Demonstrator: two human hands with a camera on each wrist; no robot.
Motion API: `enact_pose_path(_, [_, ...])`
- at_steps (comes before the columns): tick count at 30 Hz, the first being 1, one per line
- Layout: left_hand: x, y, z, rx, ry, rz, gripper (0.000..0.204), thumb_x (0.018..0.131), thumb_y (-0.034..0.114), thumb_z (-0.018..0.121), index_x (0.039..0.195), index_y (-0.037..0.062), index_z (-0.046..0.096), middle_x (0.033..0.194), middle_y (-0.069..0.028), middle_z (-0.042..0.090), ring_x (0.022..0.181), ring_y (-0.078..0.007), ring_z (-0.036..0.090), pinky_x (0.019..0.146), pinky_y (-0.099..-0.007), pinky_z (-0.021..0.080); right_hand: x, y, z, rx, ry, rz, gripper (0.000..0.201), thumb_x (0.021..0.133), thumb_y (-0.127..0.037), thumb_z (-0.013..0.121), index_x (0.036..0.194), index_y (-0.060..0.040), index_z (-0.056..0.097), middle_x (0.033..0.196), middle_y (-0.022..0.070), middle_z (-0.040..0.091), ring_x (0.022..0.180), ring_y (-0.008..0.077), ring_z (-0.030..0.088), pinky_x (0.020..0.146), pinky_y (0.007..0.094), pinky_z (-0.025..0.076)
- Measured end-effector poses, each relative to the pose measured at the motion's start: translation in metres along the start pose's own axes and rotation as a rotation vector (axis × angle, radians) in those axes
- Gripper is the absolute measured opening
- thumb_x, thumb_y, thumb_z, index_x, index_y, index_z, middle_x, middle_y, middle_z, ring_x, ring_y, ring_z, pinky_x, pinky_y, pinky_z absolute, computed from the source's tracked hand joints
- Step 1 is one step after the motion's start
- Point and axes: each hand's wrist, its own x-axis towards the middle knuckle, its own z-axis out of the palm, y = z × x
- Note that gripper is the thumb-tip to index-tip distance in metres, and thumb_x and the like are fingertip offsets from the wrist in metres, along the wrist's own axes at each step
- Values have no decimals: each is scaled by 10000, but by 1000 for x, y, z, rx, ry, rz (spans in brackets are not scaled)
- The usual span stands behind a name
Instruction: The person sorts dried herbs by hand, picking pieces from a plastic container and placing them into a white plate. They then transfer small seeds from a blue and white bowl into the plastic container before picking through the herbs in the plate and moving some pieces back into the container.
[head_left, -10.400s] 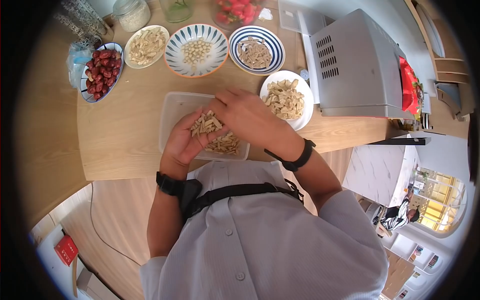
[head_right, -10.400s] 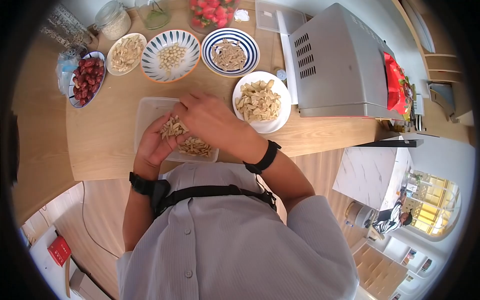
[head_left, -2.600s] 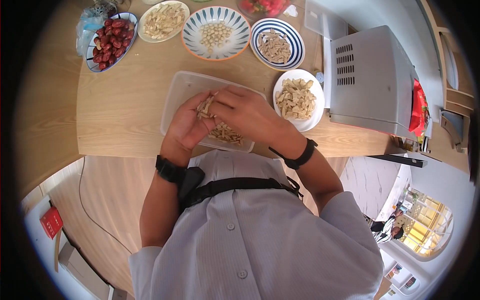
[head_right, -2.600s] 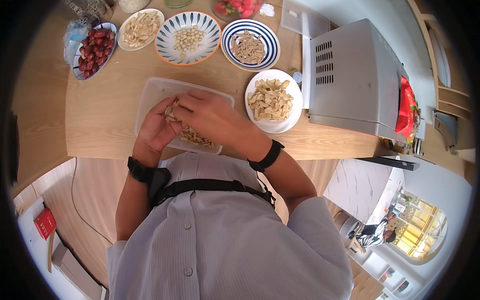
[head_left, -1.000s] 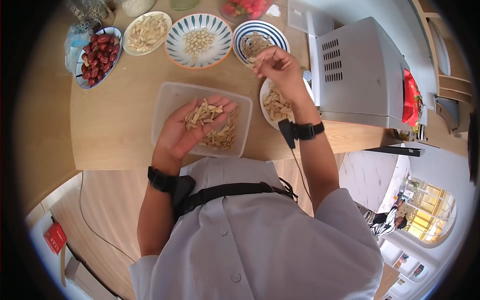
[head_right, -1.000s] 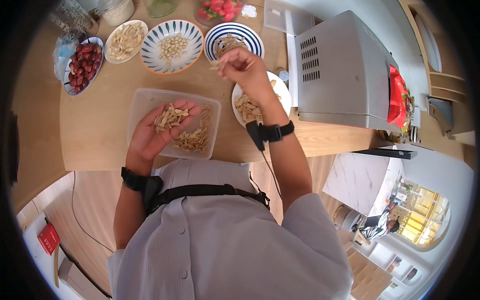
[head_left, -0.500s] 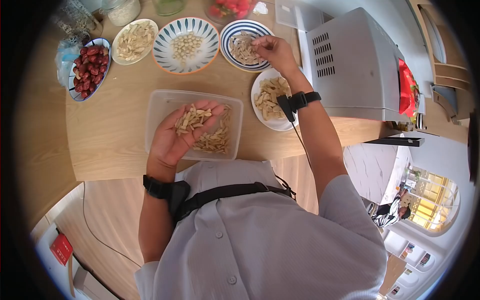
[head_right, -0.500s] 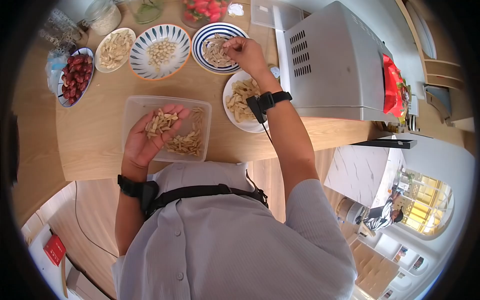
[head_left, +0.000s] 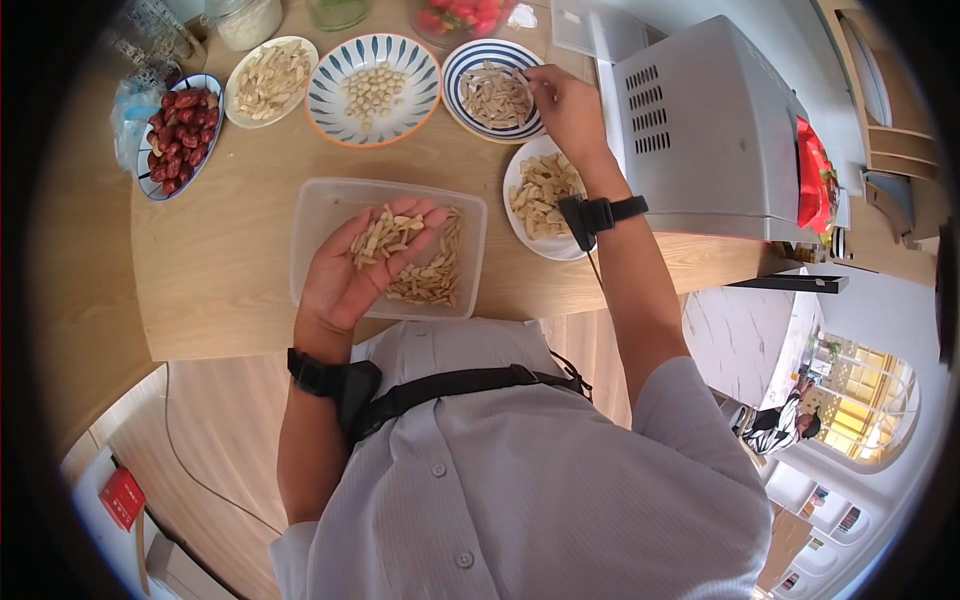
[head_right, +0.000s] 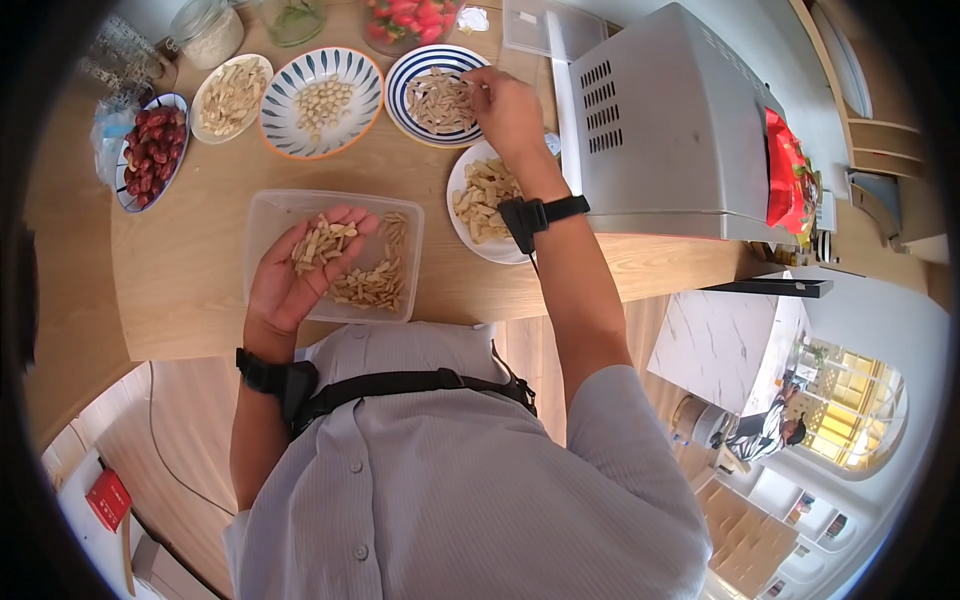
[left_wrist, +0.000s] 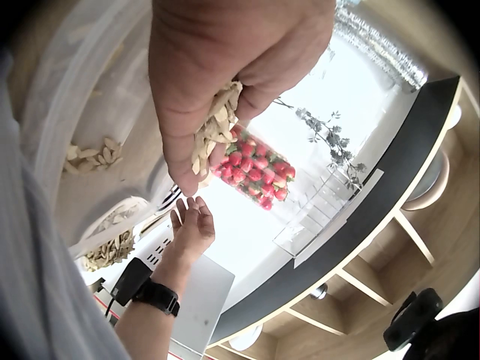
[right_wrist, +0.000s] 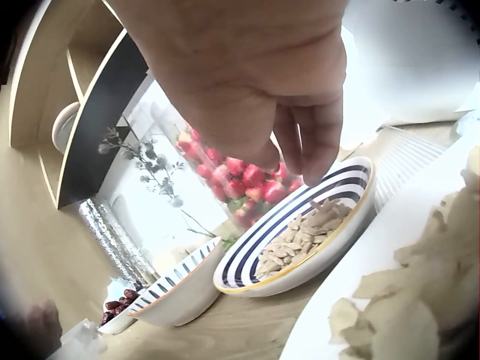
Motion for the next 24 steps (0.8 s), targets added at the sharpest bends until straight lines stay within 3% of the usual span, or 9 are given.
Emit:
enact_pose_path(1, [0,0,0,-4,9,3,511,1125,247,381,1484,-111,443,1565,-271,455,1496,-401,407,1212,-453,434,-4,-11,-6,-62,39,7,215,949,-12,689,1151,-49,750,992,112,783,815,169,730,726,279,567])
enact_pose_path(7, [0,0,-1,-13,14,10,503,1129,235,363,1485,-112,439,1568,-267,452,1498,-400,404,1211,-454,436,-27,-49,-1,192,130,-36,173,956,-6,678,1096,-56,767,1026,110,776,785,175,713,717,293,564])
enact_pose_path(10, [-1,-1,1,-48,61,17,495,1126,232,383,1471,-115,458,1537,-262,489,1469,-399,446,1217,-454,431,-50,-81,4,373,36,-165,165,961,-7,675,1090,-51,768,1027,112,757,783,178,704,703,302,559])
enact_pose_path(12, [-1,-2,2,-48,21,37,456,1122,227,408,1427,-94,515,1464,-231,565,1402,-360,525,1190,-447,458,-73,-120,-6,275,-197,-243,194,914,-40,734,1105,-55,758,999,97,738,810,215,712,709,329,575])
enact_pose_path(15, [-1,-1,-4,-72,3,43,380,1114,220,446,1341,-44,598,1333,-165,664,1268,-289,627,1114,-435,509,-92,-149,-2,188,-290,-518,222,782,-116,772,991,-80,709,963,81,699,867,278,701,731,385,592])
enact_pose_path(19, [-2,-1,-5,-22,49,59,301,1108,211,469,1254,21,652,1217,-91,720,1135,-215,682,995,-415,550,-100,-156,11,86,-259,-606,242,741,-165,761,962,-84,704,1000,61,694,920,258,696,756,378,599])
enact_pose_path(24, [-2,-3,-11,-29,43,75,297,1105,214,481,1260,26,650,1219,-94,717,1125,-219,683,991,-407,546,-102,-160,16,-16,-294,-606,247,749,-142,769,984,-93,713,1076,37,698,948,239,702,798,345,595])
